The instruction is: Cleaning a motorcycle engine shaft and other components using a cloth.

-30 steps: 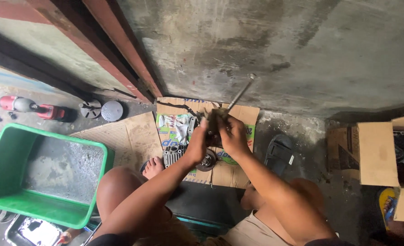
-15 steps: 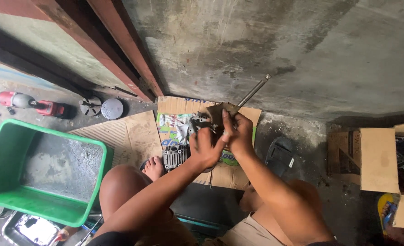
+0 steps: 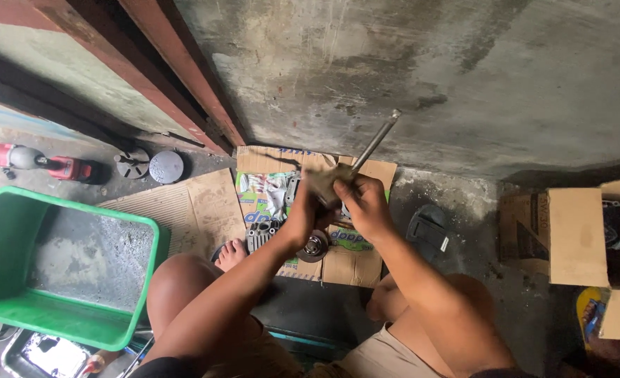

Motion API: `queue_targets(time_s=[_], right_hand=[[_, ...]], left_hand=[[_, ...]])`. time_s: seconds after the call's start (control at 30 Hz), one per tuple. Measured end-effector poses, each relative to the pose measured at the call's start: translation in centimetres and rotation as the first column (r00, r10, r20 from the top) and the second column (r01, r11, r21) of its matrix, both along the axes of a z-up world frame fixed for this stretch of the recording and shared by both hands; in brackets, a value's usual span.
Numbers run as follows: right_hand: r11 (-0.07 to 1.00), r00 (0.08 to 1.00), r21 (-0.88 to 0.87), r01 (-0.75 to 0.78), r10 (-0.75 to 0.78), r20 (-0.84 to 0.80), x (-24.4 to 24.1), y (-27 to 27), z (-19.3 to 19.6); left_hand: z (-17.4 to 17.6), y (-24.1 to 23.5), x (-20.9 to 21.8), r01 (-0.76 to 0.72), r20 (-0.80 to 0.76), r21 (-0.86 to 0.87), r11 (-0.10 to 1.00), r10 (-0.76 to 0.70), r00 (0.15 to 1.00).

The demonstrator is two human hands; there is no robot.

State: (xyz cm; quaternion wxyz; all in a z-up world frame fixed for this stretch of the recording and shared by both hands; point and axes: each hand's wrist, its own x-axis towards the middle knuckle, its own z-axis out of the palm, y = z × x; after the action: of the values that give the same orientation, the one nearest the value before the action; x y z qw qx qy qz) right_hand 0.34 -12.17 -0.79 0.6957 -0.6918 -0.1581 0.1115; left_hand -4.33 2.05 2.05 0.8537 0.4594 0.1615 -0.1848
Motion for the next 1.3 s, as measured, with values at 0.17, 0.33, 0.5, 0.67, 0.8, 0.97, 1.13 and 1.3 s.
queue_targets(time_s=[0.17,0.33,0.5,0.67,0.8,0.97,1.13,1.3], right_hand=[[0.982,0.988,0.102,-0.157,0.156,0.023,0.5,0.0,1.6],[0.994,0.99,-0.109,0.013,0.003,0.143,-0.1,0.3,2.3],[0.92,0.943,-0.224,0.322,-0.29,0.162,0.7,-2.0,-3.2],[0.897,0.92,-0.224,0.38,-0.342,0.19,0.7,-1.8,-3.0],[0.915,0.934,-0.211,0.344,-0.309,0.18,1.3,-2.8,-5.3],[0.971,0.976,-0.157,0.181,-0.158,0.148,2.0,-2.9,-4.3],[0.998,0.991,-0.063,0.007,0.002,0.136,1.7,-1.6,0.6],[0.981,0.965,-0.014,-0.191,0.191,0.178,2.0,-2.9,0.0]], left_hand=[[-0.2,0.1,-0.2,0.045,0.054,0.076,0.996,-0.049,0.997],[-0.7,-0.1,0.1,-0.033,0.345,0.507,0.861,-0.168,0.923],[-2.0,0.5,-0.6,0.059,0.188,0.677,0.734,-0.25,0.95],[-4.3,0.1,-0.5,-0.087,0.303,0.852,0.515,-0.351,0.886],[-4.9,0.2,-0.1,-0.122,0.286,0.879,0.462,-0.304,0.909],[-3.4,0.7,-0.2,-0.024,0.255,0.783,0.621,-0.286,0.924],[-2.0,1.0,-0.1,0.074,0.198,0.701,0.71,-0.294,0.935],[1.0,0.4,-0.6,0.138,0.022,0.281,0.95,-0.15,0.988]])
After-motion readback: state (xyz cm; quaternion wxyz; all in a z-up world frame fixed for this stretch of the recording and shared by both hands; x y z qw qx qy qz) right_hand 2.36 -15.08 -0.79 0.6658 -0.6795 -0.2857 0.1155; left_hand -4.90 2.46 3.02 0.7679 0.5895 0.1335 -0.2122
